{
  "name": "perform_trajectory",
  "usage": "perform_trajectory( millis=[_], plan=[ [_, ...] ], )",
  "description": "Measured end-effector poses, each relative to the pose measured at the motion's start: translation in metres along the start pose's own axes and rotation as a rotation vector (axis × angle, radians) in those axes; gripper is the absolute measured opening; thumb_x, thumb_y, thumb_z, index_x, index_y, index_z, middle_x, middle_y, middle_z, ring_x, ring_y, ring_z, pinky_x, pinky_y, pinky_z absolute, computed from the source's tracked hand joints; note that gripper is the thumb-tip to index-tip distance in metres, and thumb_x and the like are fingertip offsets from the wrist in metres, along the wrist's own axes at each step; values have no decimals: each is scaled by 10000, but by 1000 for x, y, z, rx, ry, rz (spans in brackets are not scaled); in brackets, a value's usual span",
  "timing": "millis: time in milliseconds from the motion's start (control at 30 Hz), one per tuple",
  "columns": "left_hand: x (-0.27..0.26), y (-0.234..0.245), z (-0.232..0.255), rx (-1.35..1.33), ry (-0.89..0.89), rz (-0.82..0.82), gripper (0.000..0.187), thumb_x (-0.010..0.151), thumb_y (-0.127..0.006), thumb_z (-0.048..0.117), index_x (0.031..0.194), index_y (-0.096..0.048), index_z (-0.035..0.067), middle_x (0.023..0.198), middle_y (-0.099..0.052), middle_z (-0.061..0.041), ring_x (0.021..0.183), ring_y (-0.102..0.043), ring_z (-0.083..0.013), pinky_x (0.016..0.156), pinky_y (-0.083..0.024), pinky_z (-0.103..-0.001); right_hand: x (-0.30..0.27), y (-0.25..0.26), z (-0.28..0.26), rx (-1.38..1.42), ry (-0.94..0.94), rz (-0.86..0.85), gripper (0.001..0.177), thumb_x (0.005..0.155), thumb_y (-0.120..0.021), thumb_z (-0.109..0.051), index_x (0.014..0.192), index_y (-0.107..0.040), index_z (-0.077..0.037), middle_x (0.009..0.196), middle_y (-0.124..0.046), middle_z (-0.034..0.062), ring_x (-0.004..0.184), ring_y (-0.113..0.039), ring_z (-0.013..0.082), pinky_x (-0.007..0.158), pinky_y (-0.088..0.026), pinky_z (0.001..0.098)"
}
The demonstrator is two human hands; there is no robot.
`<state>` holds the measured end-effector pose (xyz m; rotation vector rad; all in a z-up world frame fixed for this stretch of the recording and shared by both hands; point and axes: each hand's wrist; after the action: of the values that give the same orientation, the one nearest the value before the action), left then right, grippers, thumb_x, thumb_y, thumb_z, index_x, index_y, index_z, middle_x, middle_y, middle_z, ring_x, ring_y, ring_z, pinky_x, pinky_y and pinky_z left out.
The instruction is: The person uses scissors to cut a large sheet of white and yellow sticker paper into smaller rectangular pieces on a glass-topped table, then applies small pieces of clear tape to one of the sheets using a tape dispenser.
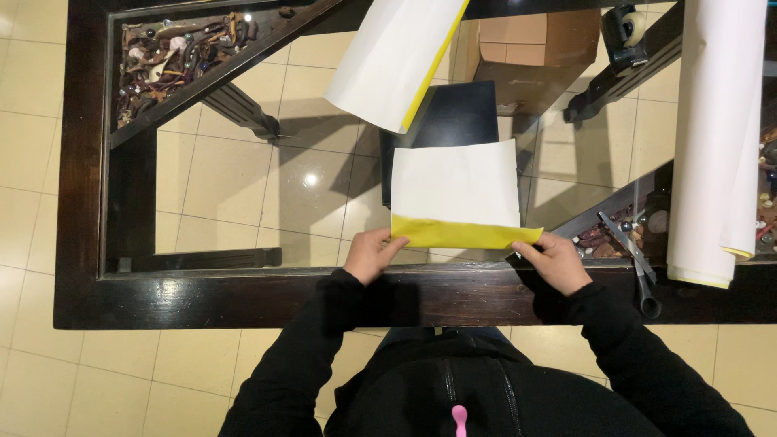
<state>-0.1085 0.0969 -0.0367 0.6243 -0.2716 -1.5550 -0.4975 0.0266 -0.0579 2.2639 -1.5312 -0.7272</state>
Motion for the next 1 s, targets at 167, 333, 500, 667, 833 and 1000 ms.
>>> perform_trajectory(
  millis=[167,333,500,667,833,1000],
  plan=[
    [16,-13,-11,64,211,-15,306,905,-732,447,963,-759,147,753,-725,-13,838,-728,-272,732,-550,-398,2,1,-56,112,-179,81,233,971,-785,-273,1094,-798,-75,934,-787,97,909,-694,177,846,-548,400],
    [15,-2,25,-14,339,-22,436,913,-706,499,1000,-755,75,708,-709,-88,833,-716,-319,740,-540,-396,10,2,-62,142,-273,92,308,967,-790,-265,1118,-759,1,852,-750,102,787,-641,185,780,-525,357],
    [23,-6,24,0,393,27,449,891,-708,561,972,-751,121,687,-678,-58,862,-720,-302,762,-556,-384,28,-1,-24,-101,-348,1,352,908,-798,-335,1083,-786,-30,821,-786,104,828,-754,233,733,-543,349],
    [19,1,39,89,404,-23,435,890,-712,509,1018,-722,93,830,-693,-113,969,-705,-353,829,-551,-424,29,-2,-44,-200,-370,-28,401,891,-795,-375,1107,-790,-38,854,-794,109,896,-760,277,774,-564,386],
    [16,12,62,160,428,-83,462,914,-685,484,1127,-671,75,1001,-708,-175,1104,-680,-396,917,-542,-471,28,-8,-27,-299,-378,-33,437,876,-796,-410,1106,-795,-39,869,-788,129,943,-759,335,797,-572,418],
    [14,16,90,152,439,-127,576,974,-645,385,1401,-485,34,1235,-648,-248,1261,-609,-419,1034,-496,-504,22,-9,-41,-369,-376,-39,447,880,-779,-431,1104,-792,-45,883,-781,159,989,-746,373,813,-571,443]
  ],
)
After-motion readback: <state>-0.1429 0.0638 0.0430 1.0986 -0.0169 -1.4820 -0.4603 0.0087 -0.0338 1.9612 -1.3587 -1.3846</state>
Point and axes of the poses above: each hand's wrist, its own x-axis towards the middle knuckle, its own y-axis out of the back of the hand, z = x × y
